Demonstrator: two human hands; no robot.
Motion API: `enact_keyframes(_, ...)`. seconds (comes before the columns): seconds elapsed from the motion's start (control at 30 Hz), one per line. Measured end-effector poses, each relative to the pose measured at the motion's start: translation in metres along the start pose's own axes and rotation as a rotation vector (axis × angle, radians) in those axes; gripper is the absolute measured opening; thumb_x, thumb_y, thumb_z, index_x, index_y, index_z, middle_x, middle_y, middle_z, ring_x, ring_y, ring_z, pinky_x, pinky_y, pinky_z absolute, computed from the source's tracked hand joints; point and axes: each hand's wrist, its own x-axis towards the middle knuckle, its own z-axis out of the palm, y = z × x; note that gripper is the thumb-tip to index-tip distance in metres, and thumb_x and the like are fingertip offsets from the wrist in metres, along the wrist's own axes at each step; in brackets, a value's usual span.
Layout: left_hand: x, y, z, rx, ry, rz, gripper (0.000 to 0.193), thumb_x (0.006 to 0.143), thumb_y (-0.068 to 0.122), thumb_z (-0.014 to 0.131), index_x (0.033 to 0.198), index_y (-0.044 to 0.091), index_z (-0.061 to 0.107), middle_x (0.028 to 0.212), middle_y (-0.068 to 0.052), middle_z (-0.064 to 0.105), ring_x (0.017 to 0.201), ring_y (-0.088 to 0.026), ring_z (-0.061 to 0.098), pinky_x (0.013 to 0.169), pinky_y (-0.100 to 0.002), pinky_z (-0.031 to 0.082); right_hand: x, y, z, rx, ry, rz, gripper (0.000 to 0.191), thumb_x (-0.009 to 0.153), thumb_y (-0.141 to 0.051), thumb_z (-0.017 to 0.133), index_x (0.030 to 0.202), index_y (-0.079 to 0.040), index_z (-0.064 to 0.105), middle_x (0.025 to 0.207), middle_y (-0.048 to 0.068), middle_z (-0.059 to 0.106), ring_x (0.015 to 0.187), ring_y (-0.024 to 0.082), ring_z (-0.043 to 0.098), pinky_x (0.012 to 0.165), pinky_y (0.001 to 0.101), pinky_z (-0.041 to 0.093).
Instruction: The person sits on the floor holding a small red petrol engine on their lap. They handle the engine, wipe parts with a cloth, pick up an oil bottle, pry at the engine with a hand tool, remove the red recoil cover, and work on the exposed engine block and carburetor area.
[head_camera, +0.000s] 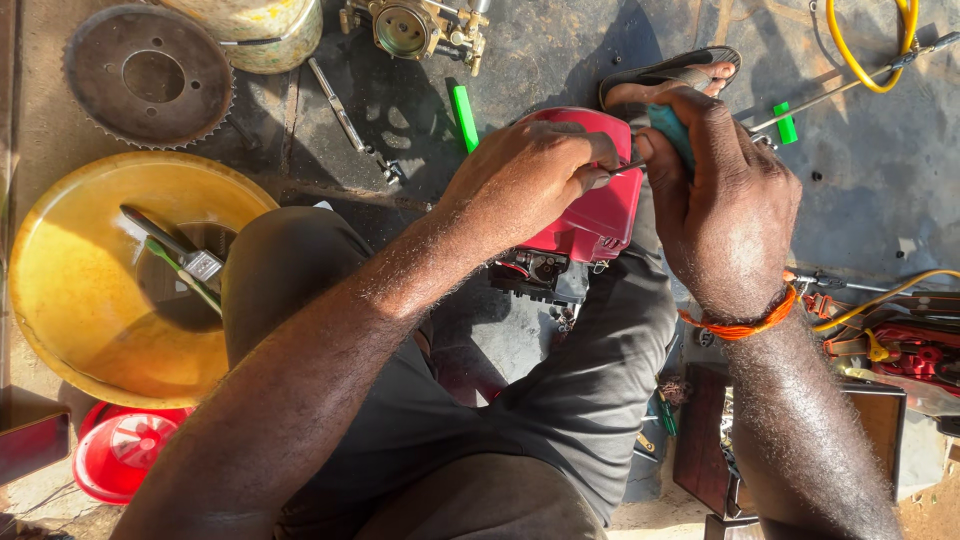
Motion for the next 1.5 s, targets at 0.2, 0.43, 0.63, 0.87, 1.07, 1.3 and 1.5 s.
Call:
enact_keyframes(0.2,-0.001,0.0,-0.001,-0.025,-0.047,-0.013,0.02,0.092,0.028,0.073,0.107,0.015,0.077,0.096,-0.009,0.077,0.091,-0.029,0.074,0.077,-0.047,0.058,0.011,0.001,-0.014,-0.054,-0.107,-0.09,0.028,0.112,-0.021,0.075,0.132,-0.008,0.06,0.108,0.015,0.072,0.095,0.037,0.07,0.075,0.047,0.054)
enact_keyframes(0.43,0.005,0.002,0.001,0.093,-0.056,0.035,0.019,0.096,0.03,0.07,0.102,0.012,0.076,0.086,-0.01,0.074,0.085,-0.029,0.074,0.076,-0.047,0.057,0.015,-0.011,-0.005,-0.183,-0.053,-0.055,0.032,0.109,-0.026,0.072,0.131,-0.007,0.059,0.108,0.013,0.068,0.097,0.035,0.069,0.081,0.0459,0.054)
enact_keyframes(0.63,-0.004,-0.003,0.006,0.051,0.012,0.117,0.013,0.098,0.021,0.069,0.103,0.01,0.073,0.094,-0.008,0.075,0.092,-0.028,0.073,0.081,-0.044,0.058,0.01,-0.032,0.002,-0.272,0.043,0.101,0.029,0.112,-0.028,0.071,0.133,-0.009,0.064,0.104,0.012,0.069,0.09,0.031,0.068,0.075,0.0441,0.053)
enact_keyframes(0.87,-0.007,-0.003,0.007,0.076,0.073,0.196,0.013,0.095,0.013,0.067,0.107,0.007,0.069,0.101,-0.009,0.074,0.101,-0.028,0.072,0.086,-0.045,0.057,0.015,-0.037,0.007,-0.21,0.105,0.064,0.024,0.111,-0.03,0.07,0.121,-0.009,0.065,0.107,0.012,0.068,0.097,0.033,0.067,0.077,0.0451,0.053)
enact_keyframes(1.07,-0.009,-0.004,0.005,0.095,0.025,0.217,0.012,0.094,0.01,0.066,0.104,0.006,0.07,0.097,-0.009,0.073,0.097,-0.031,0.07,0.083,-0.046,0.056,0.006,-0.041,0.01,-0.272,0.107,0.154,0.021,0.112,-0.03,0.069,0.119,-0.01,0.066,0.101,0.01,0.067,0.094,0.033,0.066,0.081,0.0487,0.05)
enact_keyframes(1.3,0.003,0.006,0.002,0.217,-0.004,0.166,0.009,0.094,0.014,0.065,0.091,0.007,0.07,0.089,-0.009,0.071,0.094,-0.03,0.07,0.089,-0.047,0.055,0.021,-0.05,0.018,-0.249,0.185,0.259,0.02,0.108,-0.021,0.065,0.12,-0.005,0.066,0.102,0.016,0.061,0.093,0.037,0.061,0.077,0.0487,0.046)
enact_keyframes(1.5,0.004,-0.001,-0.018,0.192,-0.122,-0.108,0.034,0.098,0.034,0.064,0.116,0.006,0.065,0.109,-0.015,0.068,0.102,-0.031,0.068,0.088,-0.044,0.055,0.022,-0.057,0.019,-0.075,0.31,0.266,0.026,0.106,-0.014,0.063,0.13,-0.008,0.065,0.121,0.016,0.061,0.109,0.037,0.055,0.091,0.0497,0.045)
